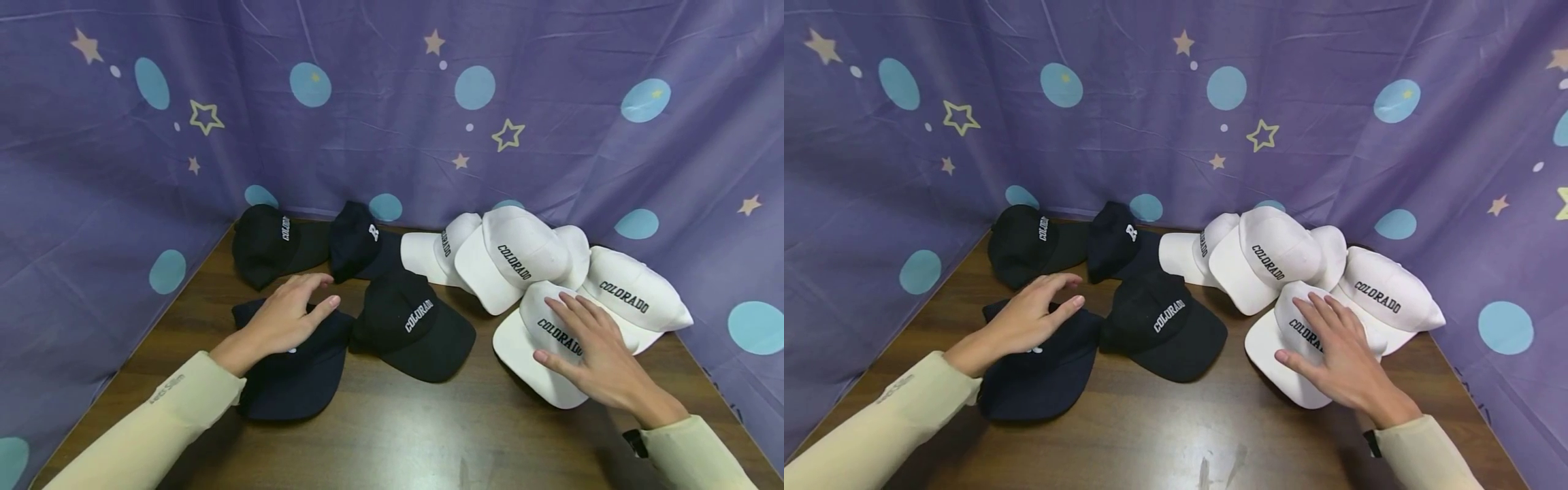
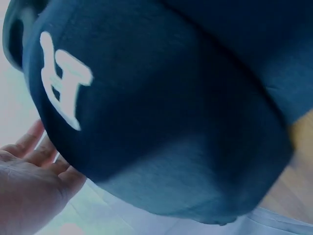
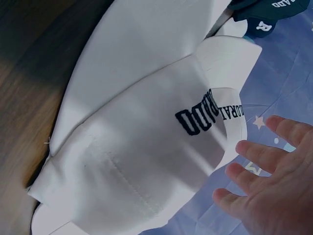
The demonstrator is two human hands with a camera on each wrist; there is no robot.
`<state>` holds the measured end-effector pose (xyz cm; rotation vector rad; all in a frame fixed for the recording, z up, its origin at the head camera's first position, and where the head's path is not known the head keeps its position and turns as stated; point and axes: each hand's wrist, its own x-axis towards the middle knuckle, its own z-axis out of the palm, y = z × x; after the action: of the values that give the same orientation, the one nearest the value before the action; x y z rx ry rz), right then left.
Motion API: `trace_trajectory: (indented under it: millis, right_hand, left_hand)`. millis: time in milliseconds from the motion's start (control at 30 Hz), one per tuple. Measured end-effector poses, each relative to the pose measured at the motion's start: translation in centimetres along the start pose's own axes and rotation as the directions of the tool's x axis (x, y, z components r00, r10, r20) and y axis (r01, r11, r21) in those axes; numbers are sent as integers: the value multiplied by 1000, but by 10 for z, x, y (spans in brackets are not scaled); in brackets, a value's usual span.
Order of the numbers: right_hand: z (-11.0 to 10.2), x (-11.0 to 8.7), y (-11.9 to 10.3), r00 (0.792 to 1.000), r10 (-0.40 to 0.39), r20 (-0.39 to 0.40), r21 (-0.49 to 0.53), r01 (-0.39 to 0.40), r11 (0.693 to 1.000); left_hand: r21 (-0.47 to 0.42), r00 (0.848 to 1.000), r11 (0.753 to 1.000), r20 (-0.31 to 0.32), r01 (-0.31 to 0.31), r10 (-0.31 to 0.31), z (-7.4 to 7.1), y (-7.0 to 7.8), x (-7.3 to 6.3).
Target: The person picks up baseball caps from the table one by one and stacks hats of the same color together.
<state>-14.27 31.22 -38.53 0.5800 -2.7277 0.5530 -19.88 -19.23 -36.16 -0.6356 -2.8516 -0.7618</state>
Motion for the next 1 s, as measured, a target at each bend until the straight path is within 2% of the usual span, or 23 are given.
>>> trace_trajectory:
  millis: [167, 467, 667, 1000]
  right_hand:
    - [1, 2, -2, 1000, -16, -5, -9, 16, 1000]
    - [4, 3, -6, 1000, -30, -5, -7, 30, 1000]
    - [6, 2, -8, 999, -33, -9, -5, 33, 999]
    - [8, 2, -11, 999, -38, 0, 23, 38, 999]
  left_hand:
    - [6, 1000, 1000, 13, 28, -28, 3, 12, 6]
    - [-34, 997, 997, 34, 64, -63, 13, 27, 16]
    - [-29, 998, 997, 24, 66, -65, 18, 36, 26]
    - [-16, 991, 993, 57, 121, -120, 26, 48, 39]
